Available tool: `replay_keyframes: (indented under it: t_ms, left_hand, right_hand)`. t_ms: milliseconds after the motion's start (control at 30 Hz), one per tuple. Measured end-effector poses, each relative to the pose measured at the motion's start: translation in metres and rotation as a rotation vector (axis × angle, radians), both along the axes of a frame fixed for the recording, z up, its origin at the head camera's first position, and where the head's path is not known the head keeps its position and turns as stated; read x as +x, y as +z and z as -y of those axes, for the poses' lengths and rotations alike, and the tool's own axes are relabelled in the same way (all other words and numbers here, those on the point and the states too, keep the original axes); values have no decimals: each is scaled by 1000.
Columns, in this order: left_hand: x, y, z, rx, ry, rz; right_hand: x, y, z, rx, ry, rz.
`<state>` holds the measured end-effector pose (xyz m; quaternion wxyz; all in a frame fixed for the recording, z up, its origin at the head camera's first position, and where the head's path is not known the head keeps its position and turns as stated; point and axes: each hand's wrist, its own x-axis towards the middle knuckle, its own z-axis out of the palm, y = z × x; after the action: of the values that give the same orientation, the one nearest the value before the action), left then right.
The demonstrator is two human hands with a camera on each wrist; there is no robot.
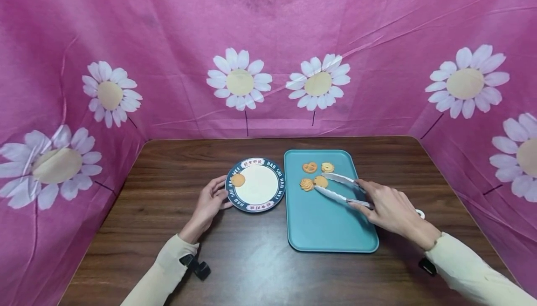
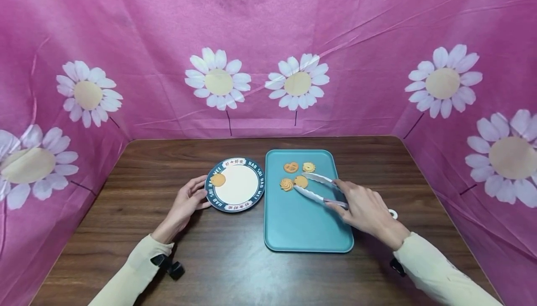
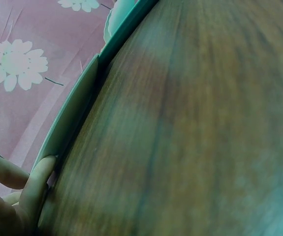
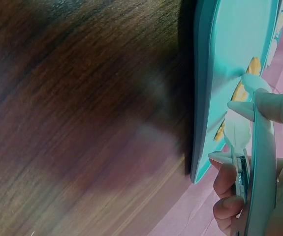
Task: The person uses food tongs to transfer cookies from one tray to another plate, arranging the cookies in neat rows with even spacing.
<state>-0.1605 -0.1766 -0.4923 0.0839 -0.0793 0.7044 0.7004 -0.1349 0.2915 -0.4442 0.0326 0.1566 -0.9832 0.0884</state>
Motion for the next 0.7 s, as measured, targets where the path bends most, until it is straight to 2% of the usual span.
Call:
replay_keyframes:
  t_ms: [700]
  left_hand:
    - [0, 0, 0, -4, -5, 3]
  right_hand:
    - [2, -1, 0, -9, 29, -35]
